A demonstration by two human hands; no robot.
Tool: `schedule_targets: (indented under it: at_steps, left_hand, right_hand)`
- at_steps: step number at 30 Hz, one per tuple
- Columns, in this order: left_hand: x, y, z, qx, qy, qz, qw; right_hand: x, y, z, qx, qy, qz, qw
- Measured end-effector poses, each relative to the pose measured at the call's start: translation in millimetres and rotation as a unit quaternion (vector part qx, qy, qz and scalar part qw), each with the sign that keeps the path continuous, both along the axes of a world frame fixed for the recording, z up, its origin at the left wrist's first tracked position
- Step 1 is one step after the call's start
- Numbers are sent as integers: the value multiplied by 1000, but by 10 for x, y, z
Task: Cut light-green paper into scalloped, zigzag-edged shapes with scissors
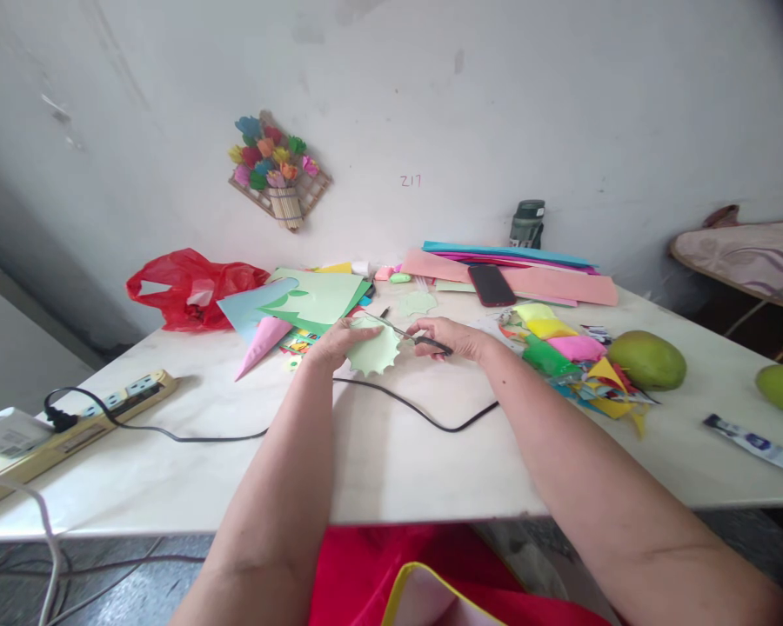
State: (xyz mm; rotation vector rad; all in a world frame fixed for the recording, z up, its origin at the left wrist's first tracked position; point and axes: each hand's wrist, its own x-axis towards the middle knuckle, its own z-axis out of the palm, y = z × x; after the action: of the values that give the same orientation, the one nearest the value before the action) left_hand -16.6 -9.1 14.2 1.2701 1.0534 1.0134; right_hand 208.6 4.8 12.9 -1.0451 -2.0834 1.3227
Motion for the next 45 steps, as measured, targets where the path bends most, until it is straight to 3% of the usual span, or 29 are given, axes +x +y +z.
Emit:
schedule_targets:
  at_steps: [19, 31, 40, 45]
  left_hand:
    - [7, -4, -5, -12, -32, -15, 999]
    - [8, 6, -31, -17, -37, -12, 999]
    - [47, -3, -38, -20, -58, -18, 998]
    - [39, 6, -33, 0, -1, -17, 1000]
  right_hand:
    - [-21, -58, 52, -41, 18, 10, 999]
    - [-32, -32, 19, 0, 19, 10, 1000]
    - [-39, -16, 3, -15, 30, 8, 999]
    - [-3, -6, 15, -8, 17, 10, 1000]
